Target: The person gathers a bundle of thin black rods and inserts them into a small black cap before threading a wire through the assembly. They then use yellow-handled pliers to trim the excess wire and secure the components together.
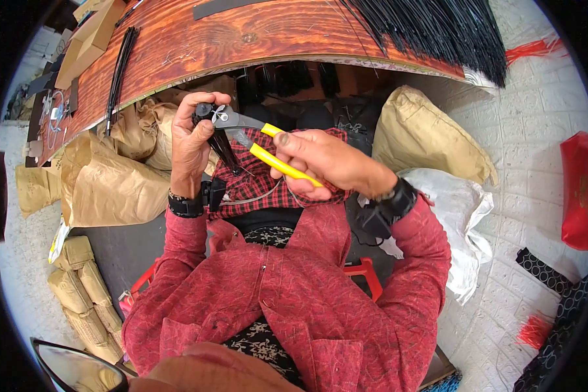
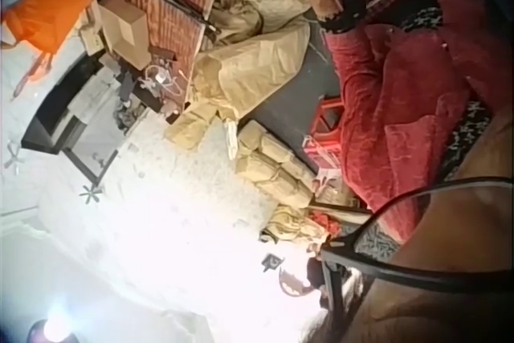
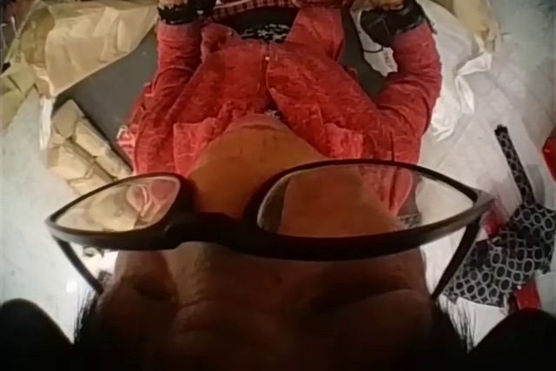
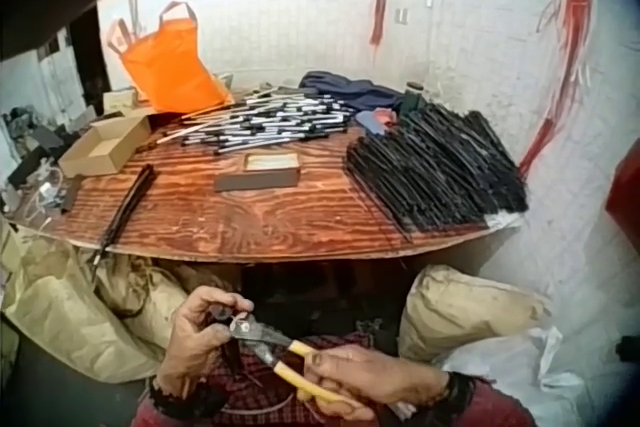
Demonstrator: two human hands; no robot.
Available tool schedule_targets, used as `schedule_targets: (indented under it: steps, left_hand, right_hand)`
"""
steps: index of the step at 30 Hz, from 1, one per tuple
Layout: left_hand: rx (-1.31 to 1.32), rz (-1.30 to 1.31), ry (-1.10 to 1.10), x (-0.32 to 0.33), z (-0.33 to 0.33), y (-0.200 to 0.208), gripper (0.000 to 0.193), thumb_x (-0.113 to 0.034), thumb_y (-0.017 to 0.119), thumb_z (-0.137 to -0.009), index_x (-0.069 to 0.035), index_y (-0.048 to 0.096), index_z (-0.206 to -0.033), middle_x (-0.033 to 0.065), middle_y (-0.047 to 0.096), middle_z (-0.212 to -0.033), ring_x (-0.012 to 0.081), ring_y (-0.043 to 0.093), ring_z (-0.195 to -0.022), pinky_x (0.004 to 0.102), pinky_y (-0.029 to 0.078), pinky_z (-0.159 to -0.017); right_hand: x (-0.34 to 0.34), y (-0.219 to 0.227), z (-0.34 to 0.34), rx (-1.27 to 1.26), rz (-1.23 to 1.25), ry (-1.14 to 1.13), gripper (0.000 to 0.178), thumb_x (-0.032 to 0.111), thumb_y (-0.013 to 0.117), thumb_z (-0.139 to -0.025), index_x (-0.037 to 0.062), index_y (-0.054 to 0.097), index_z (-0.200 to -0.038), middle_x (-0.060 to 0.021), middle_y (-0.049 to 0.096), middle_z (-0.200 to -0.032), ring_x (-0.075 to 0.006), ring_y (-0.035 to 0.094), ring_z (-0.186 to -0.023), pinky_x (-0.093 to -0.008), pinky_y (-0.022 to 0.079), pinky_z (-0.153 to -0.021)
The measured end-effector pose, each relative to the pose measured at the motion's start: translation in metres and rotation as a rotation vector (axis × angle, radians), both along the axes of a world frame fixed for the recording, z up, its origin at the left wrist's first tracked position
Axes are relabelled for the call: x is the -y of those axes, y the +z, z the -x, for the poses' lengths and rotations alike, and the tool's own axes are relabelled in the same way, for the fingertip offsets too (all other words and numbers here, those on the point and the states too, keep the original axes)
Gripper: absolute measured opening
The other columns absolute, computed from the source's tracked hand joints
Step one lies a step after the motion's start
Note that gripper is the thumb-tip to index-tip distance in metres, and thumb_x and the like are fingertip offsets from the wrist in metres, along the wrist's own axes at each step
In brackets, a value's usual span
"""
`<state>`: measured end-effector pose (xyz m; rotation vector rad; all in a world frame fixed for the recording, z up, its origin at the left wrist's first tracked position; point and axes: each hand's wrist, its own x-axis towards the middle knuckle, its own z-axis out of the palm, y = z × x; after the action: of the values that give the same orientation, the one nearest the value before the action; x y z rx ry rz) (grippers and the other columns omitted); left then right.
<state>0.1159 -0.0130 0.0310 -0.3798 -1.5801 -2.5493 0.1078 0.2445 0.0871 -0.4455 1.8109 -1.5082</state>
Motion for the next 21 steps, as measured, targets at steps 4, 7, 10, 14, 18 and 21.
schedule_targets:
  steps: [4,7,10,14,18,21]
  left_hand:
    - [0.027,0.001,-0.068,0.002,0.003,-0.002,0.04,-0.013,0.077,-0.082,-0.003,0.059,-0.117,0.0135,0.066,-0.115,0.0184,0.061,-0.109,0.0308,0.047,-0.096]
    - [-0.003,0.079,-0.017,0.002,0.005,-0.004,0.046,-0.023,0.077,-0.084,-0.003,0.057,-0.119,0.014,0.065,-0.118,0.0182,0.062,-0.105,0.0307,0.048,-0.094]
    - [-0.003,0.09,0.009,0.0,0.005,-0.003,0.046,-0.023,0.077,-0.084,-0.003,0.056,-0.12,0.0147,0.065,-0.118,0.0182,0.062,-0.106,0.0308,0.048,-0.095]
    - [0.018,0.045,0.003,-0.004,0.003,0.003,0.044,-0.019,0.077,-0.084,-0.003,0.057,-0.12,0.0152,0.065,-0.118,0.0182,0.062,-0.106,0.0304,0.047,-0.096]
    - [0.02,-0.005,-0.024,-0.002,-0.004,0.001,0.043,-0.017,0.076,-0.084,-0.003,0.058,-0.12,0.016,0.065,-0.118,0.0184,0.062,-0.106,0.0309,0.047,-0.096]
    - [0.015,-0.018,-0.051,-0.002,-0.006,0.001,0.043,-0.016,0.076,-0.084,-0.002,0.057,-0.12,0.0166,0.065,-0.118,0.0186,0.062,-0.106,0.0315,0.047,-0.096]
  right_hand:
    - [-0.002,-0.011,0.006,0.323,0.101,0.117,0.044,0.044,0.059,-0.096,0.0009,0.058,-0.099,-0.004,0.06,-0.063,-0.0112,0.055,-0.045,-0.0232,0.042,-0.044]
    - [0.001,-0.011,0.005,-0.037,0.034,0.036,0.044,0.044,0.059,-0.096,0.0009,0.058,-0.101,-0.0037,0.06,-0.063,-0.011,0.055,-0.046,-0.0236,0.043,-0.044]
    - [0.008,-0.011,0.002,-0.914,-0.159,-0.191,0.044,0.044,0.06,-0.095,0.0008,0.058,-0.104,-0.0034,0.06,-0.063,-0.0108,0.057,-0.048,-0.0244,0.044,-0.046]
    - [0.011,-0.008,-0.001,-1.26,-0.158,-0.325,0.044,0.043,0.06,-0.095,-0.0006,0.06,-0.105,-0.004,0.061,-0.063,-0.0121,0.059,-0.05,-0.0263,0.047,-0.048]
    - [0.003,0.008,0.001,-0.137,-0.116,0.046,0.045,0.042,0.059,-0.095,-0.0021,0.061,-0.1,-0.006,0.062,-0.064,-0.0149,0.061,-0.05,-0.0281,0.049,-0.05]
    - [-0.007,-0.015,0.025,0.976,0.451,0.464,0.041,0.041,0.059,-0.096,0.0,0.062,-0.093,-0.0072,0.062,-0.063,-0.0151,0.06,-0.05,-0.0271,0.048,-0.048]
